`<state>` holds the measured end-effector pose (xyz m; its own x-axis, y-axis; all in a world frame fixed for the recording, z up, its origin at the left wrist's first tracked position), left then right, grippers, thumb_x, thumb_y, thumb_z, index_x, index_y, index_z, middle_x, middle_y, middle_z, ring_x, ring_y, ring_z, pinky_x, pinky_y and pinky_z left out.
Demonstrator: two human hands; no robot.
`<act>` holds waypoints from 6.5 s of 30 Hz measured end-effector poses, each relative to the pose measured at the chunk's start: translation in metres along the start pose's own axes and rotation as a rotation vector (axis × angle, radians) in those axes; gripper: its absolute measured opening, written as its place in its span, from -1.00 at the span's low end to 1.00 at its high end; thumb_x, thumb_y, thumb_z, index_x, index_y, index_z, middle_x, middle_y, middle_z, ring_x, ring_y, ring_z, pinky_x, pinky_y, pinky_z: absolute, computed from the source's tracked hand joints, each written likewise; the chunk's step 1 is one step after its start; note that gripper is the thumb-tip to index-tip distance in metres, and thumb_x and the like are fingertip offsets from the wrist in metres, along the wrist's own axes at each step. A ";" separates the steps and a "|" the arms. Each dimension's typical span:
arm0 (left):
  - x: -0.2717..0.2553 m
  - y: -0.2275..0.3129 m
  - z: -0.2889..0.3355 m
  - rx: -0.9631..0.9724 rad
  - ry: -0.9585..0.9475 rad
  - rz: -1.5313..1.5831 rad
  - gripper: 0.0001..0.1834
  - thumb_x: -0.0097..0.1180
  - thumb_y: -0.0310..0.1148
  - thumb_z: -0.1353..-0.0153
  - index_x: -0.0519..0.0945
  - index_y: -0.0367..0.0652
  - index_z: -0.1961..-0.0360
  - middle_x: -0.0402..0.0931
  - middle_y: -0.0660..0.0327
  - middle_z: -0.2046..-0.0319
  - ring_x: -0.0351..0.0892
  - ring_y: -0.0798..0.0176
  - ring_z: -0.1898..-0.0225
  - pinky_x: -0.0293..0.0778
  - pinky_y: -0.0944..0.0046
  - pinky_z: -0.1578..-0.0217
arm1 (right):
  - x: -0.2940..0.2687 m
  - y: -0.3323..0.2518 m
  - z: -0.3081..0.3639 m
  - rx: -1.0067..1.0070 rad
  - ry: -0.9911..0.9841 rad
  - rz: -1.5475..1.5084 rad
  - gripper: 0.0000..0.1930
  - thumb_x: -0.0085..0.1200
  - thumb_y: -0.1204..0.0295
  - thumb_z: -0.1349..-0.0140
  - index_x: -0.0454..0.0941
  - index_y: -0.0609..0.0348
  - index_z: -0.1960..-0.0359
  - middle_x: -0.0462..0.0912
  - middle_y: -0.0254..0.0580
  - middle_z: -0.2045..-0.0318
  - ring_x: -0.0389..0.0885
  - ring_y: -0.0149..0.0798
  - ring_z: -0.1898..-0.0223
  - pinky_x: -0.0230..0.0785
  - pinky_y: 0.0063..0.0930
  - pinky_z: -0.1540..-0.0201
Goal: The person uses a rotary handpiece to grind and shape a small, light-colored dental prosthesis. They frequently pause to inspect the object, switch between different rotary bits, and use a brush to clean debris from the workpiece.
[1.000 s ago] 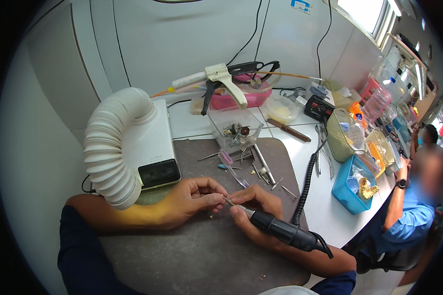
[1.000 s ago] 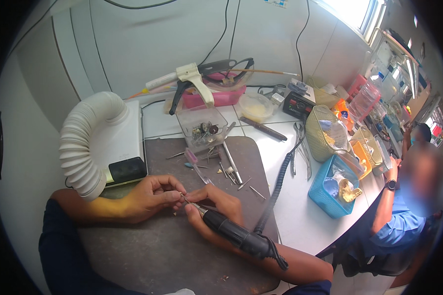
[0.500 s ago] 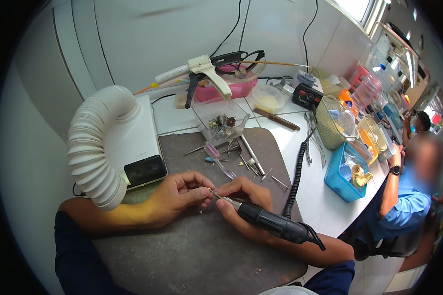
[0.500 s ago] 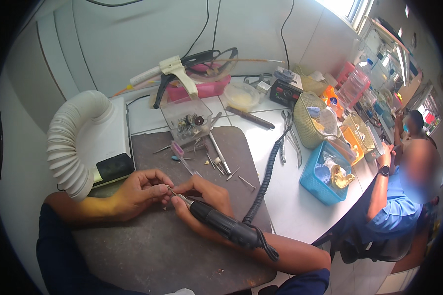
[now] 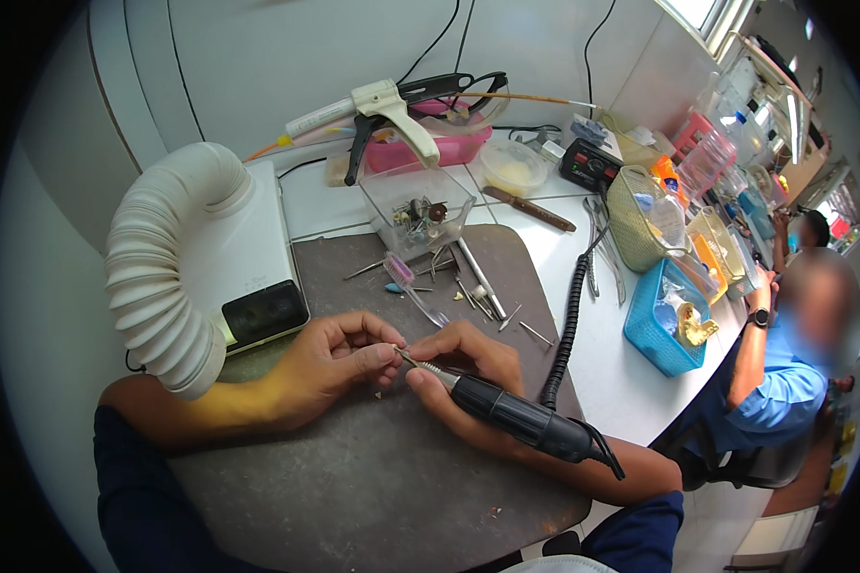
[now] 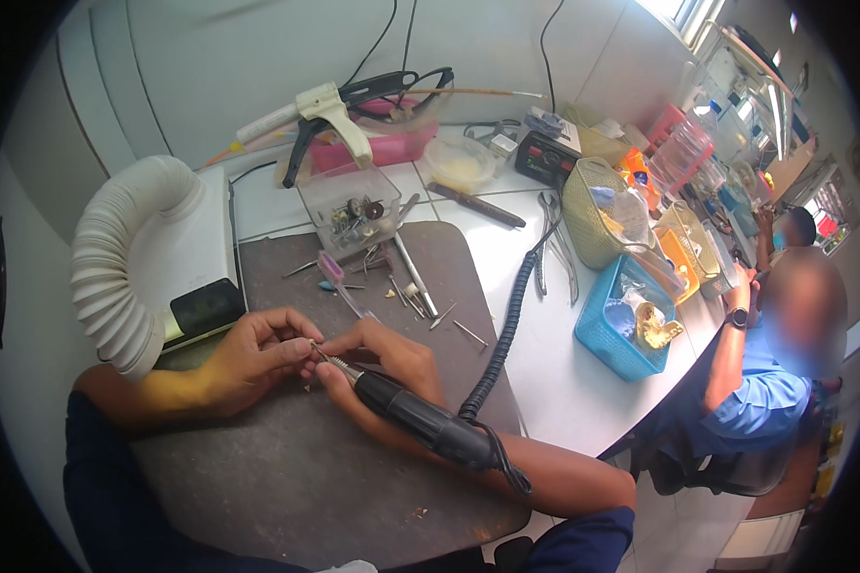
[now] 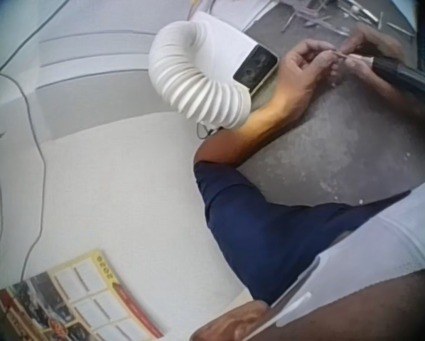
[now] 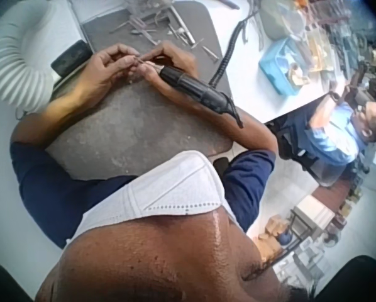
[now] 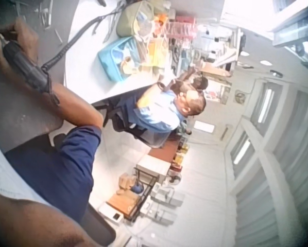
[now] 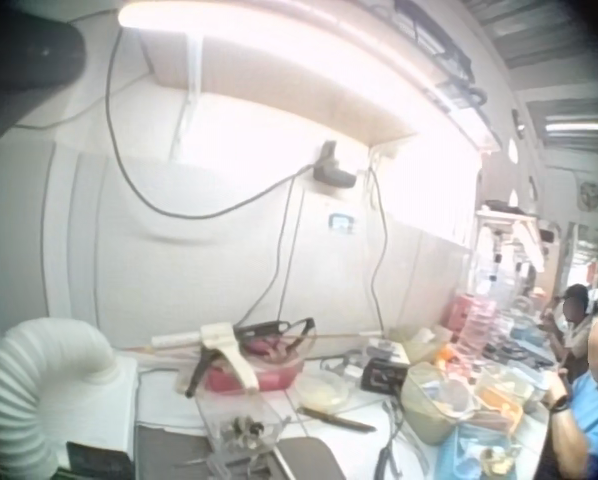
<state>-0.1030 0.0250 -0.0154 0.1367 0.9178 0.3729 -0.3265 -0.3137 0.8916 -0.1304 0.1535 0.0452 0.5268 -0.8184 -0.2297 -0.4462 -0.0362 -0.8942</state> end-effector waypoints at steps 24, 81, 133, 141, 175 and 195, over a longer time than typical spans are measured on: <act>0.001 0.001 -0.001 0.092 -0.140 0.045 -0.78 0.13 -0.39 -0.30 0.50 -0.27 0.10 0.56 0.23 0.20 0.55 0.47 0.21 0.50 0.46 0.15 | 0.008 0.008 0.004 0.079 -0.030 0.030 -0.84 0.07 0.48 -0.25 0.39 0.28 0.23 0.54 -0.04 0.27 0.55 -0.37 0.21 0.36 -0.56 0.13; 0.002 0.009 0.003 0.165 -0.067 0.059 -0.78 -0.05 -0.32 -0.40 0.46 -0.25 0.09 0.57 0.16 0.33 0.57 0.41 0.32 0.52 0.44 0.28 | -0.001 0.014 0.001 0.041 0.084 -0.008 -0.74 0.08 0.71 -0.19 0.34 0.19 0.15 0.51 -0.14 0.29 0.57 -0.38 0.22 0.43 -0.54 0.15; 0.001 0.006 0.001 0.105 0.029 -0.036 -0.83 0.17 -0.46 -0.24 0.47 -0.21 0.17 0.55 0.23 0.31 0.54 0.43 0.28 0.48 0.42 0.22 | -0.007 0.001 -0.003 -0.125 0.144 0.102 -0.82 0.20 0.56 -0.13 0.52 0.25 0.22 0.60 -0.18 0.34 0.63 -0.36 0.32 0.46 -0.52 0.27; 0.000 0.008 0.001 0.123 0.015 -0.038 -0.79 0.15 -0.43 -0.27 0.50 -0.24 0.10 0.55 0.24 0.31 0.52 0.44 0.30 0.46 0.44 0.23 | -0.011 0.004 -0.002 -0.100 0.168 0.071 -0.80 0.17 0.40 -0.22 0.58 0.27 0.20 0.60 -0.15 0.33 0.57 -0.33 0.33 0.40 -0.50 0.27; -0.013 0.004 0.001 0.129 0.045 0.020 -0.78 0.15 -0.40 -0.29 0.50 -0.23 0.08 0.55 0.24 0.25 0.54 0.44 0.24 0.47 0.44 0.14 | -0.008 -0.006 0.000 -0.172 0.155 -0.029 -0.86 0.17 0.54 -0.06 0.56 0.30 0.33 0.65 -0.11 0.43 0.69 -0.27 0.39 0.48 -0.50 0.34; -0.009 0.004 -0.002 0.139 0.090 -0.064 -0.77 0.18 -0.37 -0.26 0.50 -0.22 0.13 0.50 0.29 0.31 0.46 0.48 0.28 0.36 0.47 0.19 | -0.007 0.001 0.004 -0.117 0.062 -0.079 -0.88 0.13 0.53 -0.10 0.47 0.32 0.38 0.64 -0.09 0.40 0.69 -0.29 0.31 0.51 -0.48 0.24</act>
<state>-0.1071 0.0154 -0.0155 0.0665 0.9531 0.2952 -0.1868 -0.2788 0.9420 -0.1315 0.1610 0.0445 0.5195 -0.8440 -0.1333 -0.4886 -0.1654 -0.8567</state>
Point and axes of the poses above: each hand's wrist, its own z-axis away from the middle knuckle, its own x-axis out of the palm, y = z × x, the point moved 9 cm from there along -z, towards the middle knuckle
